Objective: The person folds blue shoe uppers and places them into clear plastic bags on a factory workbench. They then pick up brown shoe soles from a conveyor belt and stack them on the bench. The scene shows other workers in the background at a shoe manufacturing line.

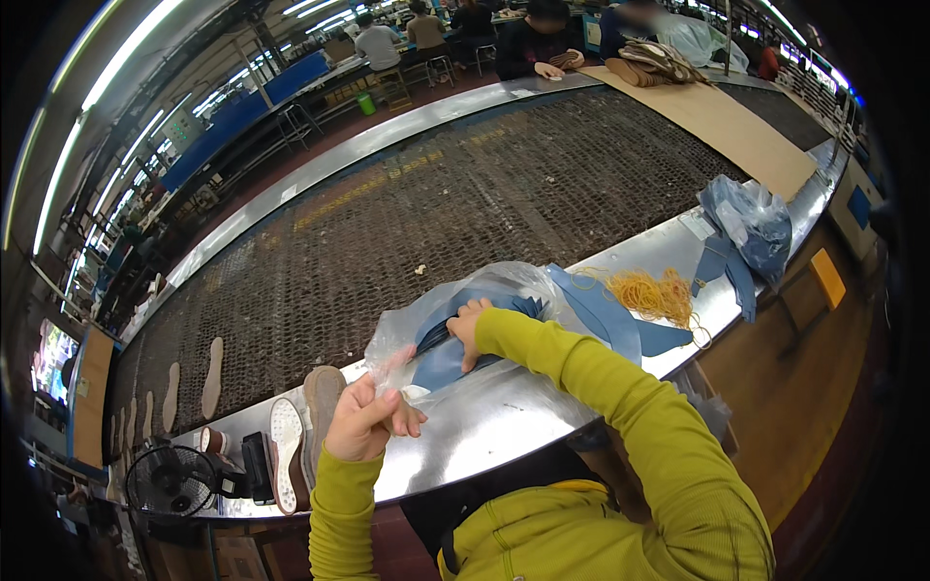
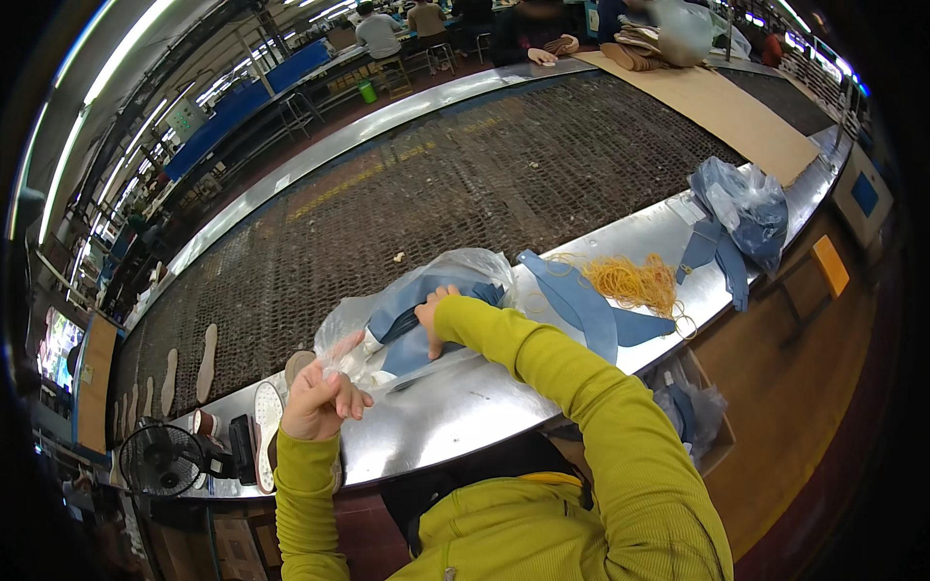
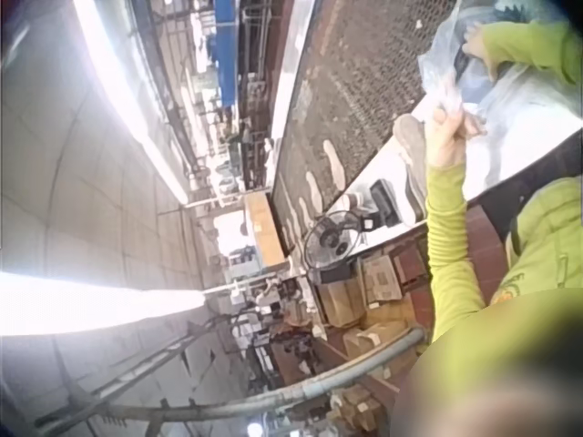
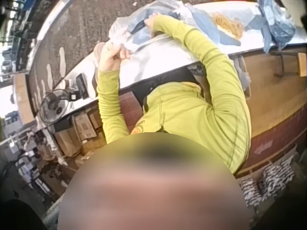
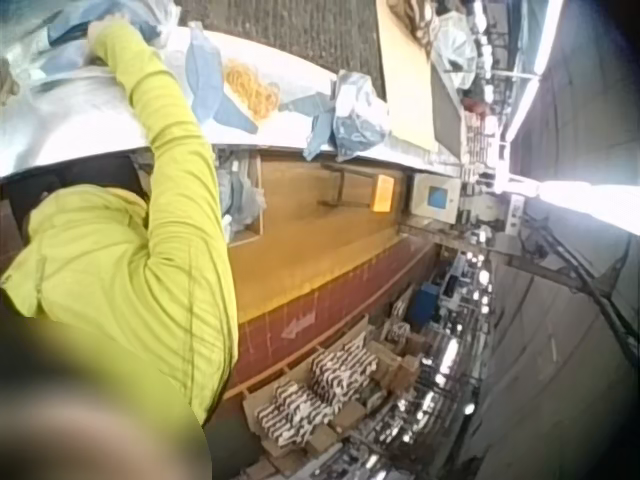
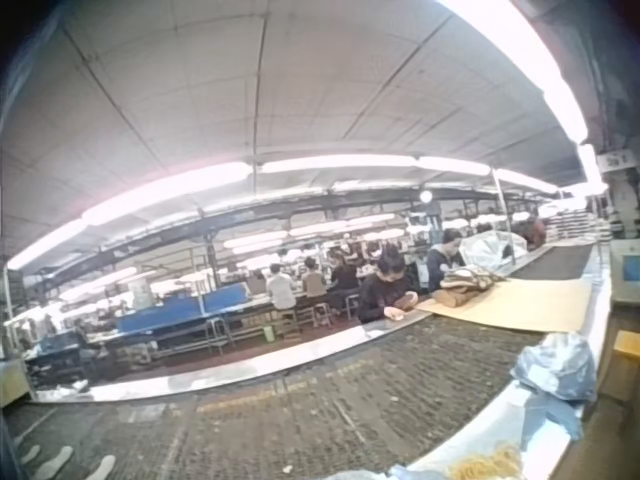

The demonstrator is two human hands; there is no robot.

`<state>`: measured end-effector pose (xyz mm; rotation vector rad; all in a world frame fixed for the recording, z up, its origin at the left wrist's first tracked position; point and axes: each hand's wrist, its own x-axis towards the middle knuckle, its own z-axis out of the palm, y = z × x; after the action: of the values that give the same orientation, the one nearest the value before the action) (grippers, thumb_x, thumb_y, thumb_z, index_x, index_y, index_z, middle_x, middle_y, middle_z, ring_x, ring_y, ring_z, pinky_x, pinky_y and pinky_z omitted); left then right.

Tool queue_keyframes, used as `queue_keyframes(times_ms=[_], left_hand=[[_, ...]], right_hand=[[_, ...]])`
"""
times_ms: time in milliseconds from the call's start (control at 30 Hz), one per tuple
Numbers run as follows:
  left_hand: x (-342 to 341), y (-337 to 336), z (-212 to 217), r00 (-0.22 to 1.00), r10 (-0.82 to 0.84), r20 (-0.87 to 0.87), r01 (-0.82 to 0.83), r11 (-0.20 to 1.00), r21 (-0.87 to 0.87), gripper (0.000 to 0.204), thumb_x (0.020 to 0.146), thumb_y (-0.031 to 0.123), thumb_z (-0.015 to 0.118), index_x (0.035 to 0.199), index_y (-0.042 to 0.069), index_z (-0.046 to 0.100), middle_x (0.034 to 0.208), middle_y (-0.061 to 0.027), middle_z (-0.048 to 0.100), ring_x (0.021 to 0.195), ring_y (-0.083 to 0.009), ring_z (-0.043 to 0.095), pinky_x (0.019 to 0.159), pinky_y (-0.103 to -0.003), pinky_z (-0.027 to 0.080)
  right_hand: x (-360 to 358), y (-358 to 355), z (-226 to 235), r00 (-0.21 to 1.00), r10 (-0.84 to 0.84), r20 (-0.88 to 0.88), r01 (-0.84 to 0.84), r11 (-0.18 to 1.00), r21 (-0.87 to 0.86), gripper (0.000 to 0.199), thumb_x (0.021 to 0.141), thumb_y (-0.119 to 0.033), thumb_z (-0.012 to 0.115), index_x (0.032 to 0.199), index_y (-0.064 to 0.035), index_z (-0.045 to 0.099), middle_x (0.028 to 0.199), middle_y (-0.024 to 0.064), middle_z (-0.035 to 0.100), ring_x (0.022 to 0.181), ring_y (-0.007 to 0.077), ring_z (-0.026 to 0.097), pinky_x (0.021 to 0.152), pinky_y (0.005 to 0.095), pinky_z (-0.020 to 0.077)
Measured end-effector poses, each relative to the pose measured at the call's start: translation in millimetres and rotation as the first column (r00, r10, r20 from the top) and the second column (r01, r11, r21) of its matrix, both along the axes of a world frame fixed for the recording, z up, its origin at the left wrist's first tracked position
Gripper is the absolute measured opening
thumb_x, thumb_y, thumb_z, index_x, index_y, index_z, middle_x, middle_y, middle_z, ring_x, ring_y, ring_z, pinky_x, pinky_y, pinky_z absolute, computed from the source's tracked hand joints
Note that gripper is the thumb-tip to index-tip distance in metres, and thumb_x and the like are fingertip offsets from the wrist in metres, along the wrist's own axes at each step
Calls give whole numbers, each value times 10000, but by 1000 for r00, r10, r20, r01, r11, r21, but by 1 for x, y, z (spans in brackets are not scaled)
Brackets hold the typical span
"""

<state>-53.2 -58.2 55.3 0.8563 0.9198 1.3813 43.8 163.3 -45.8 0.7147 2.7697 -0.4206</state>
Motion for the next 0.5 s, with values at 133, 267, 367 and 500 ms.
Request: queue_keyframes(times_ms=[133,267,367,500], left_hand=[[0,0,1,998,59,30,-61,997,55,570,919,119,517,1402,-57,271,578,-33,560,592,-191,616,764,-354,515],[-1,0,1,996,67,63,-72,993,89,586,924,123,513,1422,-27,242,592,-38,552,606,-200,618,758,-356,519],[-2,-2,2,994,84,73,-89,994,68,610,933,117,500,1451,29,190,633,-58,558,626,-210,622,744,-365,528],[1,-4,4,992,49,120,-50,999,1,626,945,93,472,1473,89,137,690,-88,579,652,-222,631,722,-375,539]], right_hand=[[4,0,-3,999,-29,-18,26,988,-151,714,568,-362,847,1172,-112,560,1152,126,598,1135,308,506,1032,501,239],[7,3,1,988,130,-78,-143,970,-196,653,593,-306,838,1151,-108,563,1124,127,620,1115,299,541,1013,508,264],[12,9,9,960,195,-200,-242,938,-249,651,589,-272,838,1155,-105,563,1114,128,621,1112,292,545,980,466,327],[3,22,18,908,67,-414,-200,937,-286,645,592,-238,833,1167,-112,568,1104,140,619,1071,313,563,914,379,423]])
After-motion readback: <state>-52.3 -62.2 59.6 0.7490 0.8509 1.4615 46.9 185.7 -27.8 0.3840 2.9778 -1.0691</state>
